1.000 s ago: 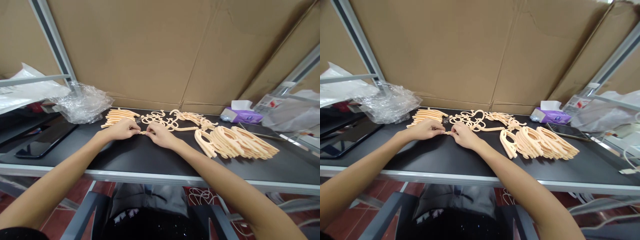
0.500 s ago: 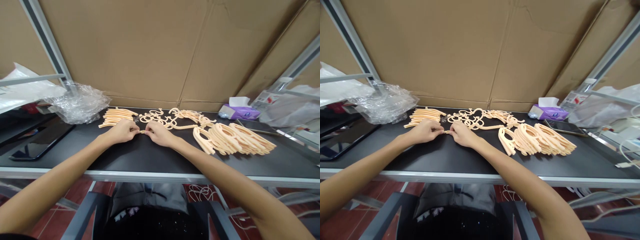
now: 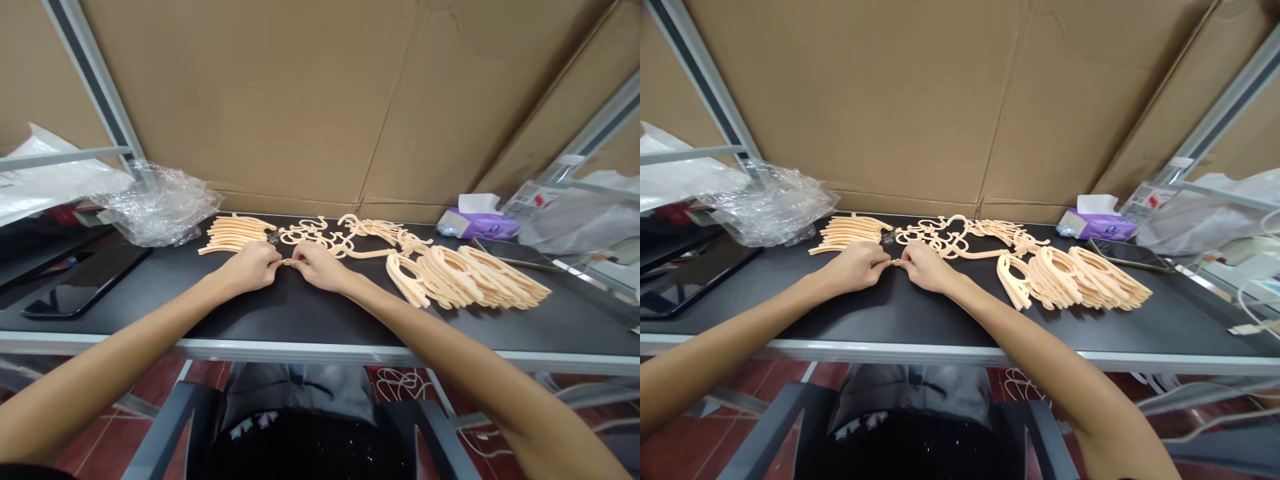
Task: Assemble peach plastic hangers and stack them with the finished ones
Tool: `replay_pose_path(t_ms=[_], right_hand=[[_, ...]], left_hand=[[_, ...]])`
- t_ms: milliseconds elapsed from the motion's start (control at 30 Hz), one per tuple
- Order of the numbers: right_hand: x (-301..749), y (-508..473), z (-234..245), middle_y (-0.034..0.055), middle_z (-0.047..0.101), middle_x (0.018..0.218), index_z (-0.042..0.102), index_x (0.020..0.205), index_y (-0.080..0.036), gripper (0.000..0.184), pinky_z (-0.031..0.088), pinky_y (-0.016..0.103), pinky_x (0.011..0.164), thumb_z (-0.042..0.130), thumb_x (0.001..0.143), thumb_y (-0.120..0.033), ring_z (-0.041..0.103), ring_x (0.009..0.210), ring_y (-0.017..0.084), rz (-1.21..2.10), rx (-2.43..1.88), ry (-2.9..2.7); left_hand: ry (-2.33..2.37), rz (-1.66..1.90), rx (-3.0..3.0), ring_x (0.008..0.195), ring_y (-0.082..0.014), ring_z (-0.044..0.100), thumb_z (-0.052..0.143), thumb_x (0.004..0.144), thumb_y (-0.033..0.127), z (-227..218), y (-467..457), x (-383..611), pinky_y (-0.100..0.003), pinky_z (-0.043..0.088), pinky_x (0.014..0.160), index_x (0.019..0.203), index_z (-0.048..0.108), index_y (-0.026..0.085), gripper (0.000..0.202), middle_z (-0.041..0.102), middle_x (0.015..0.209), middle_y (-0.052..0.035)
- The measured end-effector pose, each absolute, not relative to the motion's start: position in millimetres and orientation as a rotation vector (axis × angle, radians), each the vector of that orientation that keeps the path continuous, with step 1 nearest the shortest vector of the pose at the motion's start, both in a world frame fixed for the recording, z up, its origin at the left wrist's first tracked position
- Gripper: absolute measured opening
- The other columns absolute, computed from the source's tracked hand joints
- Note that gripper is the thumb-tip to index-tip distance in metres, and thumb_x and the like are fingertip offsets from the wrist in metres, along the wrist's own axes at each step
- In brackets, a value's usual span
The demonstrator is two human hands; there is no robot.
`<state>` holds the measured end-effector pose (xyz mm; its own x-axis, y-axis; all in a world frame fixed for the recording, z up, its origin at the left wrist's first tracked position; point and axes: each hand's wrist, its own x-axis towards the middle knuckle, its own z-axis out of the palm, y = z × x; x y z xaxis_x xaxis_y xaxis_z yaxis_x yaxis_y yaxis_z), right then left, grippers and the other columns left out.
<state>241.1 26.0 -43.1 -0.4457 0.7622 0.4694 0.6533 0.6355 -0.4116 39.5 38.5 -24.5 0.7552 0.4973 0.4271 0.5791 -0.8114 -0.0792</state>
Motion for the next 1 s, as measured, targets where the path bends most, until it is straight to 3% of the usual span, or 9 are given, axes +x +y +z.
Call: replay_pose_path(t_ms=[433, 700, 1000], right_hand=[[240.8, 26.0, -44.6, 0.0018, 0.057, 0.079, 0.052, 0.073, -0.019, 0.02, 0.041, 0.029, 0.075, 0.063, 0.087, -0.01, 0.051, 0.077, 0.016, 0.243, -1.098, -2.199], [240.4, 26.6, -46.7, 0.002, 0.057, 0.079, 0.052, 0.073, -0.019, 0.019, 0.041, 0.029, 0.074, 0.062, 0.087, -0.012, 0.052, 0.079, 0.016, 0.242, -1.05, -2.218], [240.4, 26.0, -44.0, 0.0009, 0.058, 0.077, 0.05, 0.072, -0.02, 0.022, 0.041, 0.028, 0.073, 0.064, 0.085, -0.01, 0.052, 0.076, 0.015, 0.223, -1.039, -2.205]], left_hand=[[-0.956, -0.326, -2.567, 0.067, -0.0204, 0.061, 0.049, 0.087, 0.006, -20.1, 21.5, 52.2, -0.031, 0.041, 0.063, 0.068, 0.069, 0.011, 0.028, 0.066, 0.069, -0.011], [-1.254, -0.341, -2.537, 0.069, -0.0239, 0.064, 0.047, 0.084, 0.008, -14.7, 5.7, 69.5, -0.033, 0.041, 0.065, 0.068, 0.072, 0.011, 0.03, 0.07, 0.071, -0.0142], [-1.093, -0.601, -2.723, 0.056, -0.0153, 0.047, 0.05, 0.077, 0.011, -14.0, 24.9, 53.0, -0.03, 0.03, 0.059, 0.052, 0.054, 0.017, 0.027, 0.057, 0.055, -0.0036]])
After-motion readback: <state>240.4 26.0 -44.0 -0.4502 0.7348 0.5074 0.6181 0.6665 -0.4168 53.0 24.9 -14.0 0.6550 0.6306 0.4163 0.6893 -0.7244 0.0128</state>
